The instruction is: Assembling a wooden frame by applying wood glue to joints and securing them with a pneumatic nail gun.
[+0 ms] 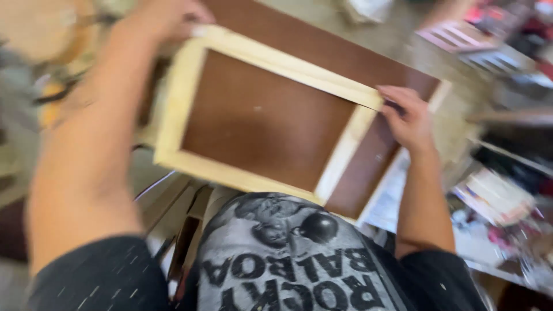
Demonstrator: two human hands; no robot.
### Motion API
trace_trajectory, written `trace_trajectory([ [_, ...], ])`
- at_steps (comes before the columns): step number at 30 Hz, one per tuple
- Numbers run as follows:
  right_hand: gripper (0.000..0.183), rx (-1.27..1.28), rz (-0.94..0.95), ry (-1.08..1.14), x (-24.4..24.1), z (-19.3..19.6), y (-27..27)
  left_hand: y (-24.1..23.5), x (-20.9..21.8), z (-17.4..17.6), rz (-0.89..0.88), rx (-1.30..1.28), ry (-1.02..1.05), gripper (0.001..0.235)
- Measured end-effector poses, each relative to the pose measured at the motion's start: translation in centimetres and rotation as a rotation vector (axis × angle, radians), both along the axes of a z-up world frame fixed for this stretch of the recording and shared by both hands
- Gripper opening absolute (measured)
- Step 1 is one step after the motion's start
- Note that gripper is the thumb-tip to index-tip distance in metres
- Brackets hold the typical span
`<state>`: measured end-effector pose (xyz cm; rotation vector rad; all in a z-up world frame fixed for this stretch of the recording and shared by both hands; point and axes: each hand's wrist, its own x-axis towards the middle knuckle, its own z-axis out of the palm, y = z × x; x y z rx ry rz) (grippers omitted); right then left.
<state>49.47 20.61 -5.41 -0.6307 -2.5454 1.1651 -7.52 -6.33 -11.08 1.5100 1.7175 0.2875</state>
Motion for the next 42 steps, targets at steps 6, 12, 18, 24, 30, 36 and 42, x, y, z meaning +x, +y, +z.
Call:
trace_trajectory([
  [6, 0.051, -0.235, 0.054, 0.005, 0.3, 0.3, 0.0, 0.3, 3.4, 8.0, 0.118, -0.057, 0.302, 0.038],
  [12, 0.051, -0.121, -0.018, 0.08, -1.6, 0.5, -2.6, -1.3, 4.1, 7.6, 0.164, 0.066, 0.365, 0.034],
  [18, 0.077, 0.058, -0.347, -0.007, -2.3, -1.0, -7.0, -1.4, 5.1, 8.5, 0.202, 0.088, 0.314, 0.035],
  [24, 0.075, 0.113, -0.34, 0.064, -2.1, -1.9, -7.2, -2.4, 3.5, 5.4, 0.092, 0.252, 0.449, 0.035],
  [30, 0.077, 0.103, -0.338, 0.069, -1.9, -2.2, -6.9, -2.0, 4.4, 6.6, 0.145, 0.201, 0.404, 0.034],
  [36, 0.061, -0.039, -0.21, 0.03, -0.4, -1.8, -4.7, -2.2, 4.3, 6.2, 0.135, 0.238, 0.393, 0.044],
  [42, 0.062, -0.223, -0.213, -0.101, 0.2, -2.3, -2.7, -2.0, 4.6, 6.4, 0.168, 0.217, 0.37, 0.043],
])
